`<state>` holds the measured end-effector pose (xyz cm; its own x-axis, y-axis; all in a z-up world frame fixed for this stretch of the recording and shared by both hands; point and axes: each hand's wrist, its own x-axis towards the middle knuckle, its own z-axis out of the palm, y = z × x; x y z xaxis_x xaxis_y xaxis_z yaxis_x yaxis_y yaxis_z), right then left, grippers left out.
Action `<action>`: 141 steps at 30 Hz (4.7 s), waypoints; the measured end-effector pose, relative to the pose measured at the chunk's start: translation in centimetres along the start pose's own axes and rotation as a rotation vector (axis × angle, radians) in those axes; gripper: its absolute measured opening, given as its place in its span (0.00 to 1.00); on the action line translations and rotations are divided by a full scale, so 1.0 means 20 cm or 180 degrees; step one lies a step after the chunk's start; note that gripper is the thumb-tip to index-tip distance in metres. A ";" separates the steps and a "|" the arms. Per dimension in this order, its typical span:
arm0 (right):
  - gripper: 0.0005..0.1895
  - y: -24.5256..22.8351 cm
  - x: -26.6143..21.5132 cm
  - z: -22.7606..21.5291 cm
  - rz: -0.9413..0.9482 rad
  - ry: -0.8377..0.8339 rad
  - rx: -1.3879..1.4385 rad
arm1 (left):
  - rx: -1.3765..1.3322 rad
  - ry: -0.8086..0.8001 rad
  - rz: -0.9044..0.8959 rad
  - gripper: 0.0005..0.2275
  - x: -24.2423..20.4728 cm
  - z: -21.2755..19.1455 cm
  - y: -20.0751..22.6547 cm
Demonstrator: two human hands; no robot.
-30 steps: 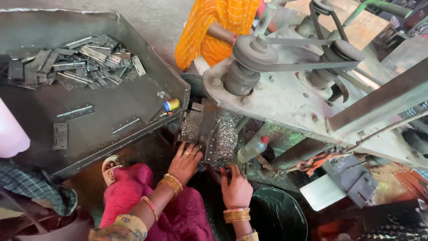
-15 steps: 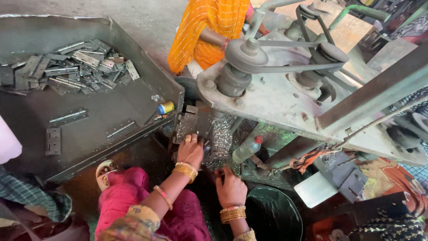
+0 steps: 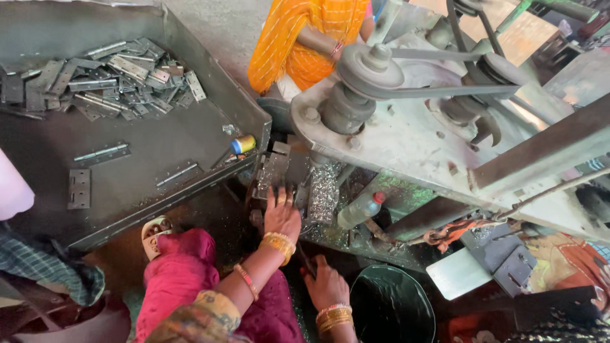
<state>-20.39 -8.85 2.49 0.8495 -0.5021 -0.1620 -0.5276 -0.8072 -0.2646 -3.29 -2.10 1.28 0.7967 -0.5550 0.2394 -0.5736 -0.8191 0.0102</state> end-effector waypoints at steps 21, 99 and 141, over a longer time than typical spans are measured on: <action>0.22 0.44 0.11 0.69 0.0253 -0.0248 0.0719 | -0.0163 -0.0434 -0.0096 0.17 0.06 0.04 -0.06; 0.12 -0.07 -0.09 -0.08 -0.0072 0.1002 0.0104 | -0.1431 0.0548 -0.0152 0.16 0.04 0.07 -0.11; 0.23 0.40 0.20 0.66 0.0084 -0.0198 0.0572 | -0.0361 -0.0434 -0.0114 0.18 0.12 -0.04 -0.08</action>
<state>-21.26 -13.25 -12.82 0.8368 -0.4978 -0.2281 -0.5456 -0.7228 -0.4241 -0.68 -1.92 2.63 0.8310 -0.5466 0.1032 -0.5560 -0.8213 0.1276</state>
